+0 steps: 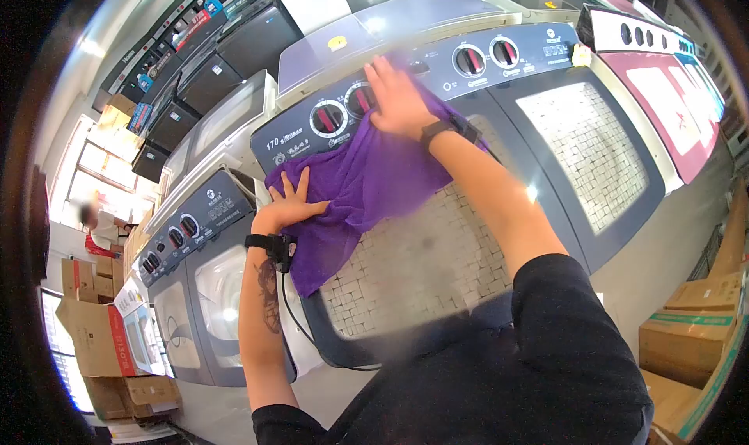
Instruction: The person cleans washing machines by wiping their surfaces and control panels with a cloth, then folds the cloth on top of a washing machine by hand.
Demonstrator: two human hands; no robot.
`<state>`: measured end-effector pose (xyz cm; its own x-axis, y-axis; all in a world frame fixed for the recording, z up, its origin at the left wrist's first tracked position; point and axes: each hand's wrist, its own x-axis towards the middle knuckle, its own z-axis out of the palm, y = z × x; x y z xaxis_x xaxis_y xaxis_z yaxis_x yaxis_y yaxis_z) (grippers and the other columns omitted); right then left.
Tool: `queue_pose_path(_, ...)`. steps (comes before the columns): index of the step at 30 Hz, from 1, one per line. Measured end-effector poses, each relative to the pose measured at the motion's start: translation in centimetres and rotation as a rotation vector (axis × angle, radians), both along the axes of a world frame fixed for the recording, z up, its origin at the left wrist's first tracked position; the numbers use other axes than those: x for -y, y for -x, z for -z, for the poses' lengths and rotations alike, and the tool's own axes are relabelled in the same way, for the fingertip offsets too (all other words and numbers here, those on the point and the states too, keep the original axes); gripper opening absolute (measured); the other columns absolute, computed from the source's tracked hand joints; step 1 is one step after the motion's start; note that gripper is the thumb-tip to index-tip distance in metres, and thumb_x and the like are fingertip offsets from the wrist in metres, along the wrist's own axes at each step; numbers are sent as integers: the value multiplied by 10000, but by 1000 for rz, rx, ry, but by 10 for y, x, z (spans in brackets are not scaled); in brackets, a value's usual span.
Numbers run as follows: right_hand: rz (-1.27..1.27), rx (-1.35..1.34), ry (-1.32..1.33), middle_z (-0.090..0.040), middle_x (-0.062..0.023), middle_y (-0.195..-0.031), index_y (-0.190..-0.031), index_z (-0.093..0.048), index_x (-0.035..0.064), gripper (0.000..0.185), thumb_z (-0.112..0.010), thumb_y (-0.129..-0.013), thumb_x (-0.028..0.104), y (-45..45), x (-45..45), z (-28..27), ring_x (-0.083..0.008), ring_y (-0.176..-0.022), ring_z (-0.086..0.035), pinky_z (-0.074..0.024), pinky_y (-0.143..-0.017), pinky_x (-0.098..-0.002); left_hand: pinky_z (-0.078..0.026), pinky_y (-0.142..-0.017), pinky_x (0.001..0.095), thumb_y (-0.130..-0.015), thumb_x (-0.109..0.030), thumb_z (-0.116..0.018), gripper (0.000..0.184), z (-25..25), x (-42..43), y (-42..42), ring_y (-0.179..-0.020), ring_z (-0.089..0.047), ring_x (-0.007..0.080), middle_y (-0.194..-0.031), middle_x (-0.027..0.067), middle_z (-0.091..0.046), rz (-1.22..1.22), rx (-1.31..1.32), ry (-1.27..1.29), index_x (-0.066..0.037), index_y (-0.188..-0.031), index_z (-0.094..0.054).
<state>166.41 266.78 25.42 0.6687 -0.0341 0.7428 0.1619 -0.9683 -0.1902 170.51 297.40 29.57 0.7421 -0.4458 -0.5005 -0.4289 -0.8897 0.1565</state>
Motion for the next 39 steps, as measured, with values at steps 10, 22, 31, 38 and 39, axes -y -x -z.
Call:
queue_pose_path(10, -170, -53, -230, -469, -249, -1415, -1419, -370, -18, 719, -576, -732, 24, 4, -7, -8, -408, -1261, -489, -408, -1058, -451, -42, -1142, 655, -710, -792, -599, 1179, 13, -1, 1, -1383, 187, 617, -1578, 339, 90, -29, 54, 44, -191, -1585, -88)
queue_pose_path(22, -275, 10, -109, -520, -230, -1352, -1339, -477, 10, 605, -571, -741, 7, 1, -3, 2, -404, -1249, -496, -393, -1086, -446, -399, -950, 709, -960, -473, -440, 733, 33, 27, 96, -1361, -283, 589, -1558, 260, -262, 111, 524, -22, -2, -1501, -288)
queue_pose_path(31, -240, 97, -169, -553, -227, -1277, -1304, -489, 10, 608, -508, -705, -88, -6, 1, 4, -423, -1222, -502, -418, -1056, -458, -524, -838, 580, -845, -215, -568, 402, 24, 79, 71, -1218, -491, 493, -1341, 121, -554, 502, 408, 481, -108, -1232, -586)
queue_pose_path(38, 7, 278, -162, -573, -215, -1244, -1236, -540, 20, 488, -697, -777, 75, -12, 4, 4, -378, -1175, -531, -435, -1020, -438, -501, -836, 430, -785, -178, -634, 180, 43, 101, 9, -902, -632, 334, -936, 99, -714, 388, 270, 952, -97, -918, -724)
queue_pose_path(39, -3, 236, -193, -589, -205, -1215, -1204, -557, 20, 448, -696, -782, 75, -11, 6, 4, -376, -1157, -542, -441, -1008, -439, -509, -816, 421, -780, -168, -642, 180, 41, 101, 10, -872, -642, 329, -933, 107, -716, 388, 302, 949, -92, -920, -726)
